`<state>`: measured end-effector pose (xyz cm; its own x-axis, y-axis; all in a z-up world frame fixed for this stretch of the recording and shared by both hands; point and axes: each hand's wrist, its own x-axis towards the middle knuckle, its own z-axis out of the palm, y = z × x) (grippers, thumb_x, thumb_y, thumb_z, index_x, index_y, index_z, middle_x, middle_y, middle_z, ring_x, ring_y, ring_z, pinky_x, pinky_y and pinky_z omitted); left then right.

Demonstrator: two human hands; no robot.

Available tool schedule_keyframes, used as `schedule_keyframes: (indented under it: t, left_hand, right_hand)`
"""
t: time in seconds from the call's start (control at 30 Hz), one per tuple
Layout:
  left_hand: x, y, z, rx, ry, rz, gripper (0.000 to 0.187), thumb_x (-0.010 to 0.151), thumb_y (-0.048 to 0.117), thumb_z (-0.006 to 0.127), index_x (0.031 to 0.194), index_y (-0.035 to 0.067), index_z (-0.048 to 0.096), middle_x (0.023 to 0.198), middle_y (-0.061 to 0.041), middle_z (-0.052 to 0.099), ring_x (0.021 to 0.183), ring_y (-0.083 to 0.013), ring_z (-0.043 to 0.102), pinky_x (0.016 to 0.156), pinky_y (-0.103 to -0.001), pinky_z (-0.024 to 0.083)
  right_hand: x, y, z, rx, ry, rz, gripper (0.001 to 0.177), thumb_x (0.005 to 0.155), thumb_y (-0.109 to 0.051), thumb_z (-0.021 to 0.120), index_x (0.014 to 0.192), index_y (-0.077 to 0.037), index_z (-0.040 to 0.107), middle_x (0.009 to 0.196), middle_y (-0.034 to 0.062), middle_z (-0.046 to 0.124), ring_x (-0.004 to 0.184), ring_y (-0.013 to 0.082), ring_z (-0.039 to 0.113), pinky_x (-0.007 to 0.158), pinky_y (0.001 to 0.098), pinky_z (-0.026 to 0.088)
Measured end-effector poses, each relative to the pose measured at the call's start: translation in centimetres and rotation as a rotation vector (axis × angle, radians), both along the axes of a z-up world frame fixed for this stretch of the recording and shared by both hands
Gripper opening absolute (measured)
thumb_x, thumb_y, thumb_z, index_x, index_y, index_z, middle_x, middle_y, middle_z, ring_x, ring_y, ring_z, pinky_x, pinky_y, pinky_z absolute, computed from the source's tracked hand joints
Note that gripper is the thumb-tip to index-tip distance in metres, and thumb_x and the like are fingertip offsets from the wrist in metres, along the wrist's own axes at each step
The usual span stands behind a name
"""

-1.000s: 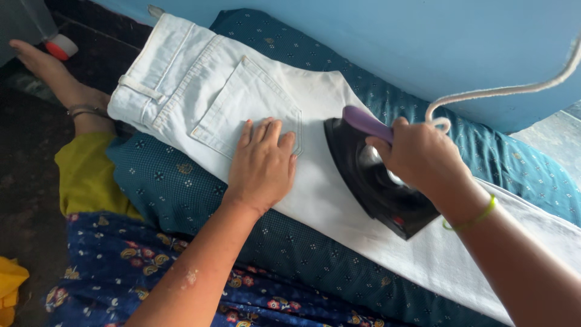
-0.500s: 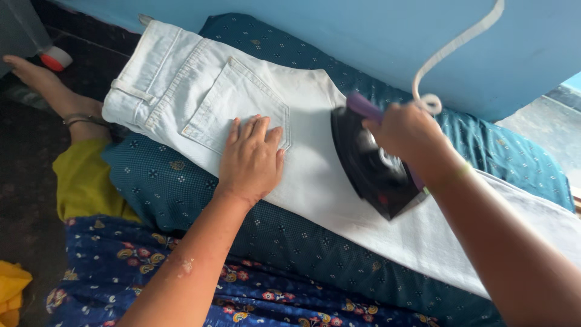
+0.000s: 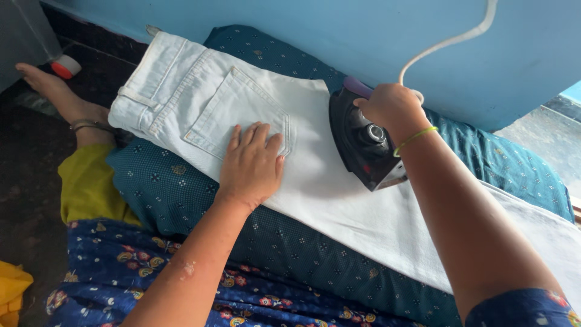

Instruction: The person irons a pair of white trousers laid out on a blue patterned surface. They use a purple electric iron to smooth the fabric, adjusting the trousers and the iron's cord as needed. The person then folds the trousers neatly after ironing.

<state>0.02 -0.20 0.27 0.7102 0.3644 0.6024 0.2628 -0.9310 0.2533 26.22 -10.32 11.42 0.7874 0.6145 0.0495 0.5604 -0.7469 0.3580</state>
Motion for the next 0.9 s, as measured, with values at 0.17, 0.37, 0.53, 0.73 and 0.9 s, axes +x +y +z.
schedule_keyframes:
  t: [0.17, 0.37, 0.53, 0.73, 0.9]
  left_hand:
    - [0.0, 0.0, -0.1, -0.005, 0.008, -0.004, 0.042, 0.09, 0.029, 0.064, 0.124, 0.004, 0.066, 0.136, -0.019, 0.058, 0.135, -0.0337, 0.049, 0.117, -0.055, 0.029]
    - [0.1, 0.1, -0.2, 0.002, 0.01, 0.002, 0.042, 0.091, 0.03, 0.064, 0.124, 0.004, 0.066, 0.137, -0.02, 0.058, 0.136, -0.0343, 0.049, 0.118, -0.055, 0.029]
    - [-0.1, 0.0, 0.0, -0.024, 0.027, -0.007, 0.044, 0.091, 0.03, 0.063, 0.126, 0.004, 0.065, 0.138, -0.018, 0.057, 0.136, -0.0331, 0.046, 0.118, -0.056, 0.027]
    - [-0.1, -0.1, 0.1, -0.008, 0.019, -0.003, 0.043, 0.091, 0.03, 0.063, 0.126, 0.005, 0.064, 0.138, -0.018, 0.056, 0.137, -0.033, 0.046, 0.118, -0.056, 0.027]
    - [-0.1, 0.0, 0.1, -0.005, 0.023, -0.004, 0.044, 0.091, 0.03, 0.063, 0.125, 0.004, 0.064, 0.137, -0.019, 0.058, 0.136, -0.0338, 0.048, 0.117, -0.056, 0.029]
  right_hand:
    - [-2.2, -4.1, -0.5, 0.027, 0.119, 0.081, 0.054, 0.094, -0.051, 0.066, 0.108, 0.001, 0.072, 0.076, 0.0181, 0.073, 0.067, 0.0341, 0.075, 0.064, 0.0455, 0.061]
    - [-3.5, -7.0, -1.6, 0.048, 0.029, 0.146, 0.054, 0.096, -0.052, 0.065, 0.103, 0.001, 0.073, 0.073, 0.0178, 0.074, 0.062, 0.0312, 0.074, 0.059, 0.0432, 0.061]
    - [-0.2, -1.3, -0.9, 0.07, -0.022, 0.163, 0.056, 0.097, -0.054, 0.064, 0.094, 0.001, 0.077, 0.08, 0.0194, 0.073, 0.075, 0.0363, 0.073, 0.066, 0.0481, 0.059]
    - [0.3, 0.7, -0.5, -0.127, 0.034, -0.02, 0.064, 0.104, -0.057, 0.048, 0.097, -0.001, 0.077, 0.078, 0.0143, 0.072, 0.077, 0.036, 0.071, 0.078, 0.0536, 0.053]
    - [-2.3, -3.9, 0.3, -0.069, 0.244, -0.023, 0.063, 0.108, -0.054, 0.04, 0.11, 0.0, 0.072, 0.076, 0.017, 0.075, 0.072, 0.0345, 0.078, 0.078, 0.0505, 0.06]
